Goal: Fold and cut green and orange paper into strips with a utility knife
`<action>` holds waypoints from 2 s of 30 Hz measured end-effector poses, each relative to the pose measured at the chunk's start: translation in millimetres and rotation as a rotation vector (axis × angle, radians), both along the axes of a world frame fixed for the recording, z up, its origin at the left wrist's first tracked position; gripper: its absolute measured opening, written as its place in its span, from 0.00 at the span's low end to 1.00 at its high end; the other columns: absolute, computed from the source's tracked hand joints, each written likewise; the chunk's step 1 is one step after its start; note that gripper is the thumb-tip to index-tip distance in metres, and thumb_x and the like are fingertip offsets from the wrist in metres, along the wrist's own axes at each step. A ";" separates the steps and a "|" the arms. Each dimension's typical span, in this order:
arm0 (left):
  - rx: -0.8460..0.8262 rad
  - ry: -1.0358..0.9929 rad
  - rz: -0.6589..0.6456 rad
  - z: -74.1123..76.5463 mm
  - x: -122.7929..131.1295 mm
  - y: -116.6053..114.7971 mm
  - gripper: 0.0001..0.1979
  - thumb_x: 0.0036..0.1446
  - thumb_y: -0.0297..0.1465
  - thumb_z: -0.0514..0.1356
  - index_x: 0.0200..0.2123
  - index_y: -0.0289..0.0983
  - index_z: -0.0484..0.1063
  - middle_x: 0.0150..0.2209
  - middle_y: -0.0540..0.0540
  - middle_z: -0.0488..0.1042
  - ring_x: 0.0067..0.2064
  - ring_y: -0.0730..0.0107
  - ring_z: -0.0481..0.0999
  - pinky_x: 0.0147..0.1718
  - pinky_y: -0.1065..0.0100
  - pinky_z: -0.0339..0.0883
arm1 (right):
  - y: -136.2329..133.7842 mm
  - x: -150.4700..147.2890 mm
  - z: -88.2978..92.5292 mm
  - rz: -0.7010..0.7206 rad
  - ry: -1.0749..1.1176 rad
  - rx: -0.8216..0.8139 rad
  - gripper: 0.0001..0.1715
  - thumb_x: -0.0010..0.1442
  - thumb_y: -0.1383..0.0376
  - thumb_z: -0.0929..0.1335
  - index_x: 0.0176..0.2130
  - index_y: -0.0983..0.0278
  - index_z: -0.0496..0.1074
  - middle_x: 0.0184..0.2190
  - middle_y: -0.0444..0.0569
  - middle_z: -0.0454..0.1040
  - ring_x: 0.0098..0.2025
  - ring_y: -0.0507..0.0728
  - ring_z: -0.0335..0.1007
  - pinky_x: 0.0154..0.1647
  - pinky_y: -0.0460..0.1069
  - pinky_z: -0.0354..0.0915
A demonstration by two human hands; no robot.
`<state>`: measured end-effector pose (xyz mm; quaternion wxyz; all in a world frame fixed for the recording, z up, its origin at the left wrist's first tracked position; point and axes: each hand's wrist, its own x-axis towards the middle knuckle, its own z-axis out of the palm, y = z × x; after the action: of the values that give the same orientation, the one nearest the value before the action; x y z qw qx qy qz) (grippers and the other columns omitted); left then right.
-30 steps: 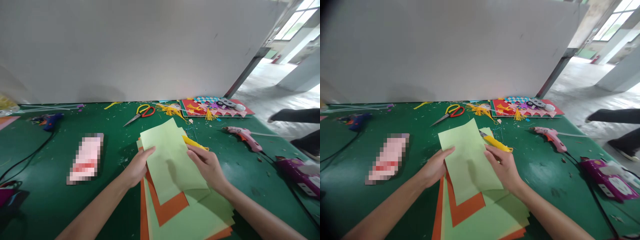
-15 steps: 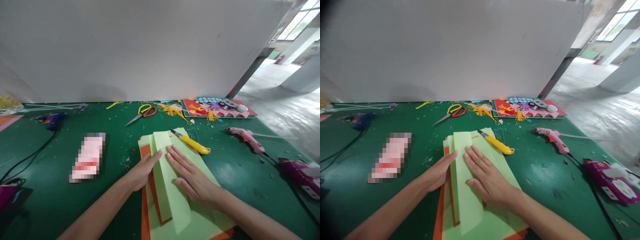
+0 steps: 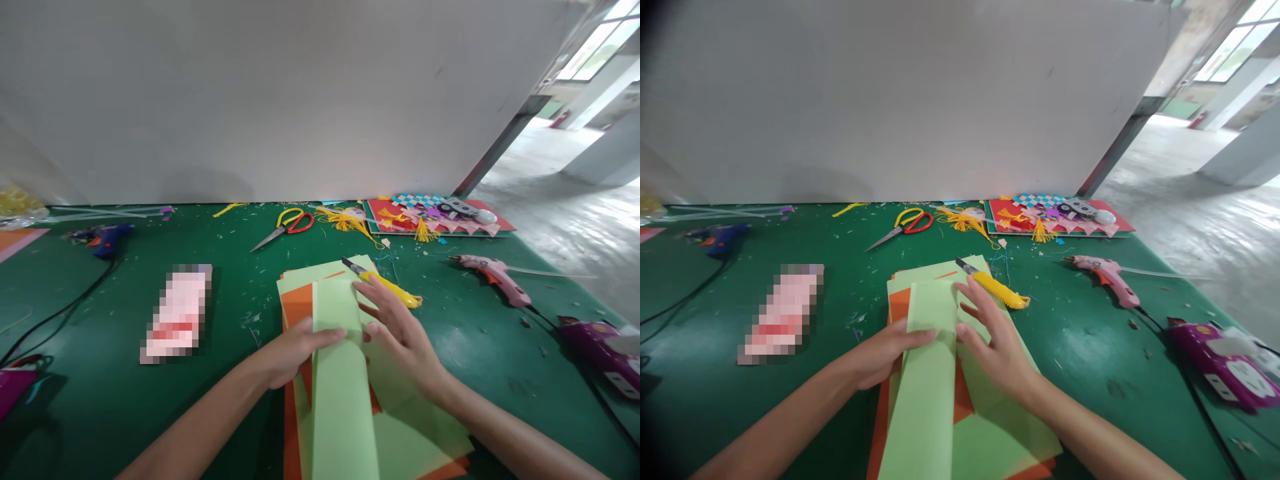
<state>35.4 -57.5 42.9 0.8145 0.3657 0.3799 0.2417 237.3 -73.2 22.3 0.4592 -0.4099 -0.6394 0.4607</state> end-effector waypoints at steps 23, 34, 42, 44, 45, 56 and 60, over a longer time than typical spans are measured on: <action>-0.113 -0.095 -0.221 -3.2 14.1 -13.9 0.19 0.56 0.33 0.62 0.51 0.35 0.70 0.44 0.36 0.77 0.40 0.61 0.79 0.39 0.64 0.71 | 1.4 -8.1 2.2 0.149 0.366 -0.729 0.14 0.58 0.57 0.69 0.33 0.66 0.69 0.19 0.45 0.72 0.12 0.48 0.60 0.08 0.42 0.55; -0.115 -0.130 -0.203 -9.2 16.0 -17.8 0.19 0.54 0.26 0.62 0.51 0.36 0.71 0.45 0.38 0.77 0.41 0.61 0.80 0.40 0.62 0.72 | 2.9 -7.9 0.6 0.130 0.347 -0.735 0.13 0.55 0.59 0.71 0.30 0.65 0.67 0.18 0.42 0.69 0.12 0.47 0.60 0.08 0.42 0.55; -0.153 -0.138 -0.207 -9.0 18.6 -17.7 0.17 0.54 0.27 0.63 0.48 0.36 0.72 0.45 0.38 0.77 0.39 0.64 0.80 0.40 0.64 0.72 | 0.9 -11.1 4.2 0.096 0.348 -0.750 0.13 0.54 0.60 0.71 0.29 0.64 0.66 0.16 0.40 0.68 0.12 0.48 0.61 0.07 0.41 0.55; -0.157 -0.128 -0.182 -9.1 19.1 -18.8 0.16 0.55 0.29 0.63 0.47 0.36 0.72 0.44 0.39 0.78 0.39 0.64 0.80 0.40 0.63 0.72 | 1.3 -11.5 4.7 0.099 0.349 -0.754 0.13 0.54 0.59 0.71 0.28 0.64 0.66 0.15 0.40 0.68 0.11 0.48 0.61 0.07 0.41 0.55; -0.165 -0.124 -0.165 -9.3 19.5 -19.4 0.15 0.55 0.30 0.63 0.47 0.36 0.72 0.43 0.39 0.78 0.38 0.65 0.80 0.39 0.63 0.72 | 1.5 -11.6 4.8 0.100 0.345 -0.755 0.13 0.54 0.59 0.71 0.28 0.64 0.66 0.15 0.40 0.68 0.11 0.48 0.61 0.07 0.41 0.55; -0.178 -0.161 -0.141 -13.8 22.1 -20.2 0.14 0.56 0.33 0.62 0.44 0.33 0.73 0.40 0.38 0.79 0.37 0.63 0.80 0.40 0.62 0.71 | 1.2 -11.3 3.6 0.098 0.322 -0.756 0.14 0.54 0.58 0.71 0.28 0.64 0.65 0.14 0.39 0.67 0.10 0.48 0.60 0.07 0.41 0.54; -0.178 -0.153 -0.145 -14.4 22.9 -20.3 0.13 0.57 0.33 0.61 0.43 0.33 0.73 0.40 0.38 0.79 0.37 0.63 0.80 0.41 0.61 0.71 | 1.4 -11.7 4.5 0.093 0.316 -0.757 0.14 0.53 0.58 0.71 0.28 0.63 0.65 0.14 0.39 0.67 0.10 0.48 0.59 0.07 0.41 0.54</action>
<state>58.3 -77.8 28.5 0.8857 0.2990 0.3094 0.1746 225.6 -71.8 26.8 0.3471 -0.4447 -0.3645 0.7409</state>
